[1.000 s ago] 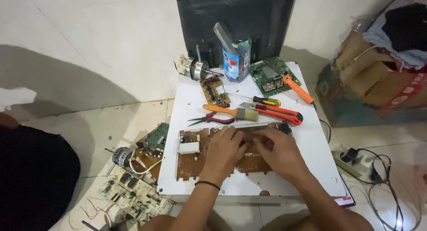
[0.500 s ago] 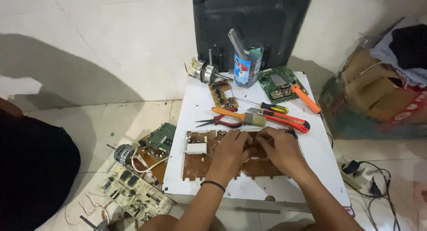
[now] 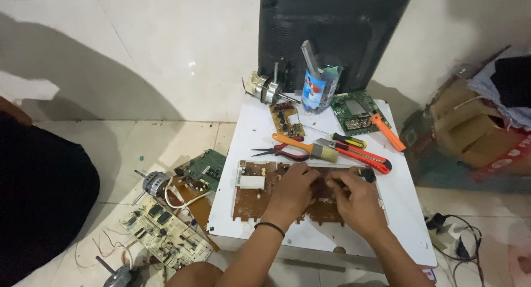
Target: Manually removing electronic components from a circuit board using hands and a utility knife.
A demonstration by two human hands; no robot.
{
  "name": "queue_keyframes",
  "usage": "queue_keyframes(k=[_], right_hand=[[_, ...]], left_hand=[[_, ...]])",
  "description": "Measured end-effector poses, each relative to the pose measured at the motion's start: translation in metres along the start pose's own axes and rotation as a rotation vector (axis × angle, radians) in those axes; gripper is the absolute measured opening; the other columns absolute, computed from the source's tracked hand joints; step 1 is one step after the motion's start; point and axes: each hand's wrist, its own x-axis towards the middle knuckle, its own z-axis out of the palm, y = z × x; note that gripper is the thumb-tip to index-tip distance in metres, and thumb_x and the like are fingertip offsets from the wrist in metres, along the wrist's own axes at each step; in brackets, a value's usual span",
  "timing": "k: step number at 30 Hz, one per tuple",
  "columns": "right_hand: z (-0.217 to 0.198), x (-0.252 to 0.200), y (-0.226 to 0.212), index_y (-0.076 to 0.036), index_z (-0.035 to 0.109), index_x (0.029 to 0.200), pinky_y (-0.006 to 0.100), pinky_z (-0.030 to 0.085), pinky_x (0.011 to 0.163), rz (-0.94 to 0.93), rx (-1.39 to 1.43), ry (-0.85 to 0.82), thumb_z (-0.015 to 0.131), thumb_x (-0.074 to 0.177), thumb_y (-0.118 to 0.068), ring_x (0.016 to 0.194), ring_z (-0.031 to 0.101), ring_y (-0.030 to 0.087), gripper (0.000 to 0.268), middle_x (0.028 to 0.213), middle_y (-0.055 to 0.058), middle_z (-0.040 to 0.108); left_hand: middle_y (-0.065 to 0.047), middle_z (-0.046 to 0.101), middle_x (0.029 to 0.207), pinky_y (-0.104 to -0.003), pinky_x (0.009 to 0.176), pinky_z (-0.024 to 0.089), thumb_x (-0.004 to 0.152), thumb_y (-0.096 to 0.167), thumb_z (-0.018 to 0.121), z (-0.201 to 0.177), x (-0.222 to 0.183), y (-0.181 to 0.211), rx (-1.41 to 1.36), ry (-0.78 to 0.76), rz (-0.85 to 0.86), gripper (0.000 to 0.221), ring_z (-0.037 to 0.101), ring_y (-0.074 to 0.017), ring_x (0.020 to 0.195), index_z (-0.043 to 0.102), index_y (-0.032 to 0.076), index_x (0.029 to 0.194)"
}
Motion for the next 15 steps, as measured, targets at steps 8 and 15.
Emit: queue_keyframes(k=[8,15], right_hand=[[0.008,-0.019,0.005,-0.009,0.074,0.102,0.031,0.056,0.077,-0.124,-0.038,0.048,0.07,0.084,-0.01,0.089,0.074,0.019,0.019,0.107,-0.001,0.079],[0.004,-0.024,0.002,-0.003,0.078,0.095,0.025,0.05,0.059,-0.003,0.186,0.07,0.075,0.081,-0.005,0.068,0.065,0.012,0.014,0.097,0.002,0.081]], left_hand=[[-0.003,0.056,0.096,-0.034,0.079,0.049,0.087,0.01,0.067,0.02,-0.002,-0.006,-0.24,0.157,-0.078,0.014,0.058,-0.0219,0.094,0.076,0.015,0.097],[-0.001,0.056,0.091,-0.033,0.081,0.049,0.082,0.006,0.07,0.023,-0.003,-0.009,-0.248,0.248,0.003,0.014,0.058,-0.0206,0.093,0.078,0.013,0.092]])
